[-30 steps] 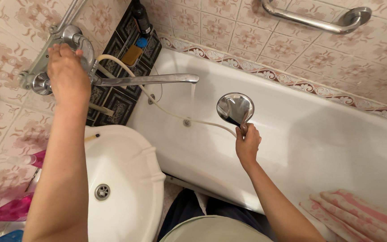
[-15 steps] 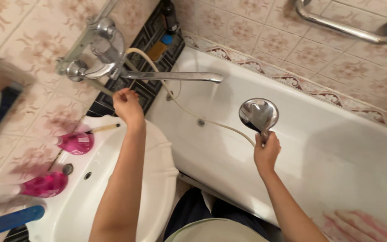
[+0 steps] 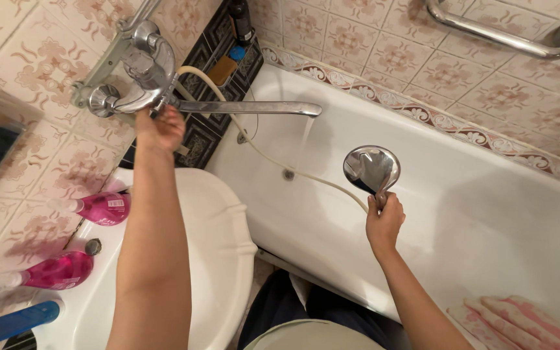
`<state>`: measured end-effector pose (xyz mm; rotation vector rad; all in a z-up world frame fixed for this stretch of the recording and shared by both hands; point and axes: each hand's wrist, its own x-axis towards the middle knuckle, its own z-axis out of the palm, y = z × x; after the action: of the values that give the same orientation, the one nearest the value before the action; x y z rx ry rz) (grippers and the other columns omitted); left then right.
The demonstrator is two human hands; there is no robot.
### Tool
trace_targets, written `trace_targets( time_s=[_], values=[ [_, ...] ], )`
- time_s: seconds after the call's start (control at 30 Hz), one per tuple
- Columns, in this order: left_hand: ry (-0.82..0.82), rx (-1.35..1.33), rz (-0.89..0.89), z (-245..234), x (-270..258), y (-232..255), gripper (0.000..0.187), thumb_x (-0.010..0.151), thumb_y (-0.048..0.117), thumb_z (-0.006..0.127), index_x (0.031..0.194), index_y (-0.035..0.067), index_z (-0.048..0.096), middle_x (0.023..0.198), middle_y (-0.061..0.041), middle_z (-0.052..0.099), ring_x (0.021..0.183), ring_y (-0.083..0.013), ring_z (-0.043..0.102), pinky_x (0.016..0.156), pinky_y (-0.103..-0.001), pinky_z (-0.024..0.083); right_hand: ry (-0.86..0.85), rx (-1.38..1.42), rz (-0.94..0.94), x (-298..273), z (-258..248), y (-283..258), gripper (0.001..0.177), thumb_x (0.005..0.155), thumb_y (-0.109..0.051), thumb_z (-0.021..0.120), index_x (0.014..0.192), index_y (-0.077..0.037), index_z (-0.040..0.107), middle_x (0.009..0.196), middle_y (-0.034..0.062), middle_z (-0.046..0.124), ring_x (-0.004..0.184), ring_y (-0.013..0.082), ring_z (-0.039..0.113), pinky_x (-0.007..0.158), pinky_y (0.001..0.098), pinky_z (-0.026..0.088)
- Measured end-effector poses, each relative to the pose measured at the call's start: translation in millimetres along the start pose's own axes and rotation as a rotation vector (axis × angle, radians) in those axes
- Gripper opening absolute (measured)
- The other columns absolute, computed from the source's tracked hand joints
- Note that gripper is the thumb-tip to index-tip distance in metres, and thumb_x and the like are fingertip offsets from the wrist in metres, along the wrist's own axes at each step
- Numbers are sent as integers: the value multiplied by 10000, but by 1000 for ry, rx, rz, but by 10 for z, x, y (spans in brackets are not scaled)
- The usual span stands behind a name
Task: The person places a basin of laundry on the floor, closes a toilet lid, and then uses their hands to unscrew and reattach a shower head and hose to the faucet and a wall mount in a bathroom.
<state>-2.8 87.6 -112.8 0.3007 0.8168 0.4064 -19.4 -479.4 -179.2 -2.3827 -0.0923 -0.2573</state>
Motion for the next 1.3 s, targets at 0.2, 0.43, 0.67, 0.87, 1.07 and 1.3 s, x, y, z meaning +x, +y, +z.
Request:
trace_targets(
  time_s=[0.2, 0.43, 0.67, 0.87, 1.07, 1.3],
  values=[
    [-196, 190, 88, -420, 514, 166, 199, 1082, 209, 580, 1027, 18, 594, 847, -79, 629, 713, -156, 587, 603, -251, 487, 1, 15, 5, -1, 1, -24, 237, 957, -154, 722, 986, -11, 536, 835, 132, 612, 794, 320, 566, 749, 487, 415],
    [-145, 716, 560, -468, 425, -102, 336, 1078, 333, 649, 1034, 9, 570, 881, -29, 637, 722, -105, 586, 645, -238, 514, -3, -5, 13, -125, 51, -37, 227, 948, -140, 733, 1008, -4, 562, 850, 141, 635, 817, 326, 587, 764, 485, 434],
    [164, 897, 574, -434, -90, -707, 327, 987, 276, 662, 1140, 28, 515, 964, -78, 640, 699, -131, 648, 603, -249, 564, -52, -33, -18, -237, 65, 16, 211, 929, -153, 734, 988, -26, 576, 893, 128, 668, 836, 317, 625, 772, 491, 431],
    [-57, 1005, 683, -326, -524, -1295, 289, 941, 91, 656, 1192, 7, 540, 1054, -97, 646, 778, -139, 662, 628, -268, 555, -95, -35, 26, -313, 62, 35, 201, 940, -160, 723, 975, -30, 575, 866, 129, 672, 822, 326, 622, 760, 495, 440],
    [-105, 1193, 653, -11, -923, -1522, 218, 953, 120, 666, 1138, 16, 612, 1086, -71, 649, 806, -144, 654, 670, -262, 547, -149, 73, 85, -326, 73, 54, 225, 934, -136, 726, 968, -2, 548, 868, 154, 645, 798, 329, 617, 718, 481, 478],
    [-146, 1154, 671, -192, -1056, -1661, 215, 953, 132, 661, 1107, -14, 630, 1076, -95, 650, 804, -156, 674, 667, -277, 554, -148, 131, -204, 126, 106, 24, 206, 877, -68, 739, 966, -28, 558, 877, 105, 669, 834, 318, 607, 769, 468, 443]
  ],
)
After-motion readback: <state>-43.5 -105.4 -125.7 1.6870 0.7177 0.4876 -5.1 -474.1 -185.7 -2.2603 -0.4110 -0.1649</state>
